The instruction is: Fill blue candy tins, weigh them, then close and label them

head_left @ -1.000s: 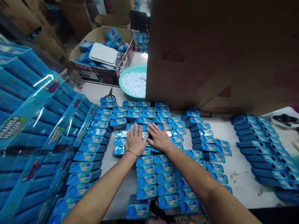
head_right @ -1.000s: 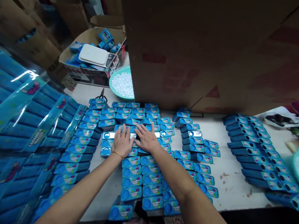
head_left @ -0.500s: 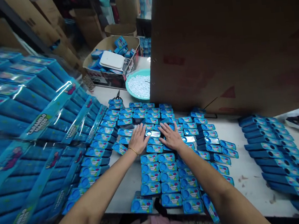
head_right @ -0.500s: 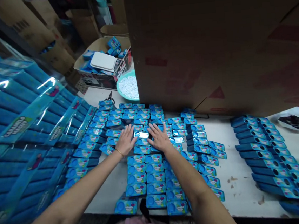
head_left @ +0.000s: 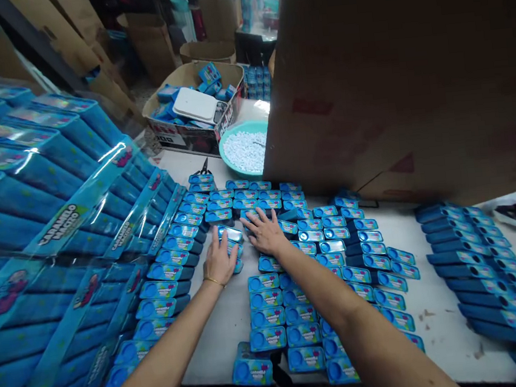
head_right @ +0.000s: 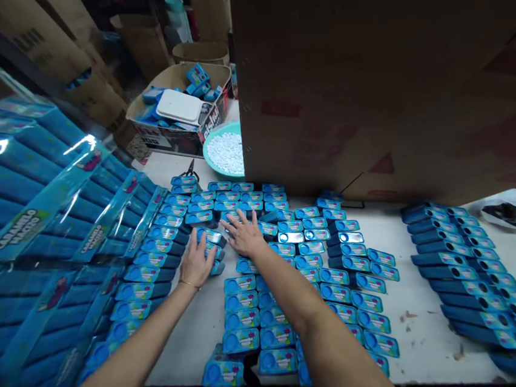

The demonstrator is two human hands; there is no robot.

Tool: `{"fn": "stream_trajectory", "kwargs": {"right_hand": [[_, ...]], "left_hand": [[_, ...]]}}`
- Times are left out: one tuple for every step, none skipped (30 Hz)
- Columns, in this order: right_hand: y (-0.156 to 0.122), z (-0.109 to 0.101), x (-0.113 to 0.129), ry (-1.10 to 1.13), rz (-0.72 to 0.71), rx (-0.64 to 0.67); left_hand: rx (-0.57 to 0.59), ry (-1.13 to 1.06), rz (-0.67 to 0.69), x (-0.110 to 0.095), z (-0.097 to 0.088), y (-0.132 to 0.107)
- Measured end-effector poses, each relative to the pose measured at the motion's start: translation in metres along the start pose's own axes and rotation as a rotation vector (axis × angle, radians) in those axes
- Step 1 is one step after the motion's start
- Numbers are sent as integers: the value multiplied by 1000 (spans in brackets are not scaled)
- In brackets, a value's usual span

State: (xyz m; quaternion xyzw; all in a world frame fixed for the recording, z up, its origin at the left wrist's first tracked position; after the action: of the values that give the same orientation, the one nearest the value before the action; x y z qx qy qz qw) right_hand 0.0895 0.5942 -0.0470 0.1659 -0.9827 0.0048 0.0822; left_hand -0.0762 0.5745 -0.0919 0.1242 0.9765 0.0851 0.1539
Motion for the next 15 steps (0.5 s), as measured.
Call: {"fn": "stream_trajectory", "kwargs": {"right_hand": [[-4, 0, -4, 1, 21, 0], [-9, -2, -8, -1, 44, 3], [-13, -4, -12, -5, 65, 7], [-18, -6, -16, -10, 79, 11], [-23, -9, -20, -15, 90, 13], [-28, -11, -24, -18, 102, 9], [-32, -14, -27, -19, 110, 3], [-37, -17, -30, -16, 118, -3], [-41, -20, -33, -10, 120, -8], [-43, -23, -34, -1, 112, -12], [-43, -28, -35, 10, 88, -16], [-40, -32, -35, 20, 52, -23], [-33, -37, -35, 29, 16, -39], [-22, -42, -35, 34, -11, -63], [-8, -46, -34, 35, -28, -89]], "left_hand": [[0, -24, 0, -13, 2, 2], [2, -49, 4, -26, 4, 4], [6, -73, 7, -39, 6, 5], [5, -96, 7, -51, 8, 5], [2, -116, 6, -61, 10, 4], [-2, -135, 5, -70, 11, 3], [-5, -152, 4, -77, 11, 2], [-6, -166, 9, -81, 11, 2], [-2, -175, 25, -82, 9, 2], [5, -176, 50, -81, 7, 5], [8, -166, 74, -76, 3, 10], [1, -145, 88, -68, -1, 18], [-15, -113, 93, -57, -6, 29], [-43, -72, 81, -43, -10, 43], [-77, -29, 63, -30, -14, 59]]}}
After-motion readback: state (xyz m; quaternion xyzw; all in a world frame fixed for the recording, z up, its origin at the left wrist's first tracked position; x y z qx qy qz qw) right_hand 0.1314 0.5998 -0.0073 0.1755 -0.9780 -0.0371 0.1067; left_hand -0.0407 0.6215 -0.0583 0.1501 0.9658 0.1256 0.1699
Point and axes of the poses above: each hand's wrist, its own y-axis towards the middle knuckle, its own z-axis out of the palm, x = y × z, the point moved 2 cm from there along y, towards the middle knuckle, and after that the axes turned 10 degrees about y, right-handed, at the moved point
